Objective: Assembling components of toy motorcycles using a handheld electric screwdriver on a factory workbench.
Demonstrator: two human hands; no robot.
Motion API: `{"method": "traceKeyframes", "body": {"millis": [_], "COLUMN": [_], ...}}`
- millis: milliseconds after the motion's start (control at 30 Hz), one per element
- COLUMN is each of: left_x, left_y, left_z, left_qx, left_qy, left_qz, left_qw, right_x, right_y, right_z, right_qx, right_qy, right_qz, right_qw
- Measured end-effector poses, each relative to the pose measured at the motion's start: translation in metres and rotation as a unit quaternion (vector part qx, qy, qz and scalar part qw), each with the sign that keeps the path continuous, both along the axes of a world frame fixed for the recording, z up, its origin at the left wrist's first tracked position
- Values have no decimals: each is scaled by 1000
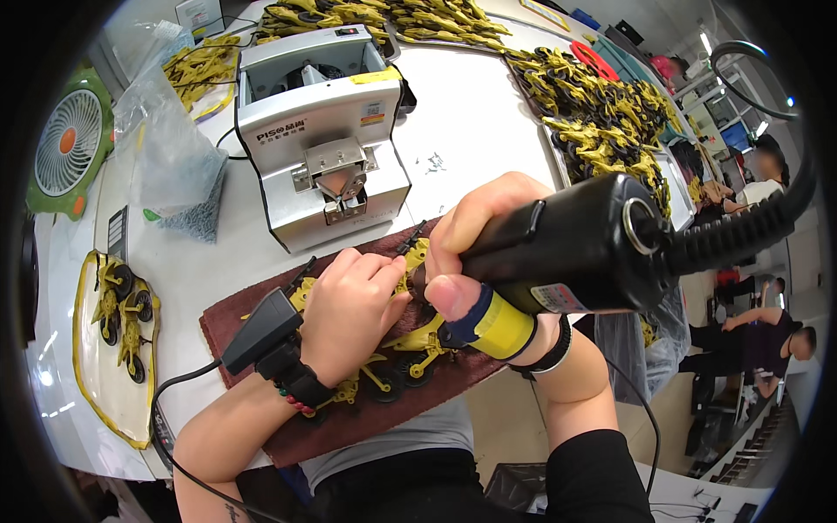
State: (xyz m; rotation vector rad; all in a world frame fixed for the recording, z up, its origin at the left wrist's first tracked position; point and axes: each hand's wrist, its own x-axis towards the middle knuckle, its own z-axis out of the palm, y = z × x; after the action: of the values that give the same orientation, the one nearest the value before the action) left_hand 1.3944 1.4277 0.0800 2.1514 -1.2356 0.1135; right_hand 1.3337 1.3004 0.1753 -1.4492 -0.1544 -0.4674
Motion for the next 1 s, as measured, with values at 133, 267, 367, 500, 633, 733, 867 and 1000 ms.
{"method": "traceKeyframes", "body": {"millis": [133, 267, 367, 500, 633, 733, 867, 1000], "left_x": [0, -1, 1, 1, 1, 1, 4, 1], "left_y": [1, -1, 2, 2, 1, 0, 4, 2], "left_z": [-6, 6, -1, 0, -3, -1, -2, -4], "left_qx": [36, 38, 22, 15, 1, 13, 34, -2], "left_qy": [-23, -33, -18, -16, -26, -32, -36, -30], "left_qz": [12, -18, 7, -16, -11, -11, -19, -4], "left_qw": [999, 999, 1000, 1000, 1000, 999, 999, 1000], "right_x": [10, 20, 66, 92, 98, 95, 63, 24], "right_y": [-9, -36, -18, 18, 13, 11, 1, -18], "right_z": [11, 66, 60, 42, 40, 40, 39, 31], "right_qx": [-10, 62, 27, 91, 71, 71, -48, -20], "right_qy": [-57, -152, -153, -205, -150, -127, -99, -72], "right_qz": [39, 135, 148, -31, 24, 36, 86, 15], "right_qw": [998, 977, 977, 974, 986, 989, 990, 997]}}
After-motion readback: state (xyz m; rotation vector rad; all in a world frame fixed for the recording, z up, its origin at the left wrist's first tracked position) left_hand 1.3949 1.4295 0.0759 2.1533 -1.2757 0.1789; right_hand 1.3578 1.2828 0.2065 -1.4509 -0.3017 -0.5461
